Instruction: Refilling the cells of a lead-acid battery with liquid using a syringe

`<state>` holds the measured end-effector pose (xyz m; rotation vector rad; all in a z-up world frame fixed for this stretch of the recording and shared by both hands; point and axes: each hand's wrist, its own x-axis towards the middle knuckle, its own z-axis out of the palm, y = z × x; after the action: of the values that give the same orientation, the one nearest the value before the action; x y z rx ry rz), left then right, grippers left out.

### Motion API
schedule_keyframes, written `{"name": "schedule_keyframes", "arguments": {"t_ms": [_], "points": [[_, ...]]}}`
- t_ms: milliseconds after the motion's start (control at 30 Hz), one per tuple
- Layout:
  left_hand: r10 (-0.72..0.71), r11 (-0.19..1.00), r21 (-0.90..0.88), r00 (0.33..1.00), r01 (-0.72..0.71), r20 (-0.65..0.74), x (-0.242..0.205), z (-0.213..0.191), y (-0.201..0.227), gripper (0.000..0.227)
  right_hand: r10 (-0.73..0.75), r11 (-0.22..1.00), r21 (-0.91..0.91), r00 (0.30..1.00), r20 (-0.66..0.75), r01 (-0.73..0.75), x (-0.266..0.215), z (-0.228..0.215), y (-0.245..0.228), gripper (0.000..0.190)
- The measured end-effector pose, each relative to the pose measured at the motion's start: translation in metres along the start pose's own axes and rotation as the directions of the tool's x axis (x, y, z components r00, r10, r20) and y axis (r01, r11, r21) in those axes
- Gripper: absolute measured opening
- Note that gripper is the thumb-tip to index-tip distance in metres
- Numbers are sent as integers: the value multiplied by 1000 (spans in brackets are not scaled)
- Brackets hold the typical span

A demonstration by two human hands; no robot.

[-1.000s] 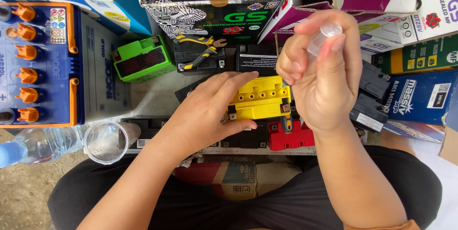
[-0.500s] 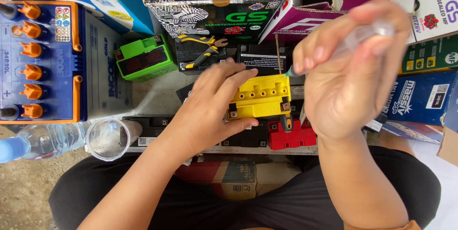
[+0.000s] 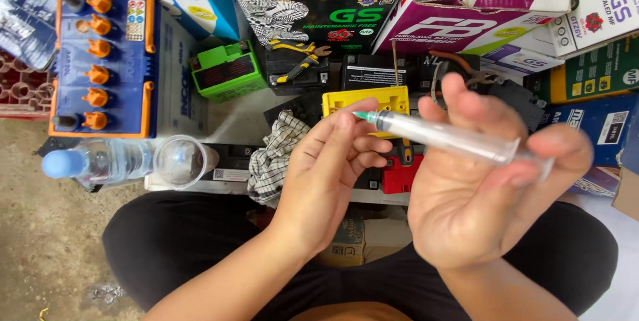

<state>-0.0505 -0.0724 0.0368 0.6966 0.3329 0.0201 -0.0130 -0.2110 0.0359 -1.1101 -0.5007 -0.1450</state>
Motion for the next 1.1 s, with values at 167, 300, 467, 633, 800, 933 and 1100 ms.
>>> {"name": "schedule_keyframes", "arguments": {"t_ms": [167,300,467,633,800,933,1100], "points": [[-15,964,-265,997,-4,-71,-17,0,-8,28,23,1000,13,998,-65,-23,-44,-6,5,17],[-131,942,-327,980,76,-148,-24,-5,-16,35,79,997,-19,993,-90,-81,-83,-22,11,18],[-101,983,-173,978,70,-180,-26,-13,-31,32,235,940,-252,972,-14,-231,-116,-38,-1,43],[-149,978,-165,982,128,-118,-34,-23,-40,23,242,897,-373,970,-38,-239,-124,-46,-8,37],[-165,976,-162,982,149,-90,-36,-31,-49,22,307,907,-275,948,-86,-319,-128,-41,-13,38],[-158,983,-114,983,147,-98,-36,-34,-53,23,339,926,-138,935,-105,-351,-130,-40,-10,34],[-97,994,-57,992,92,-82,-35,-37,-54,22,389,916,-54,911,-135,-399,-127,-36,-14,41]]}}
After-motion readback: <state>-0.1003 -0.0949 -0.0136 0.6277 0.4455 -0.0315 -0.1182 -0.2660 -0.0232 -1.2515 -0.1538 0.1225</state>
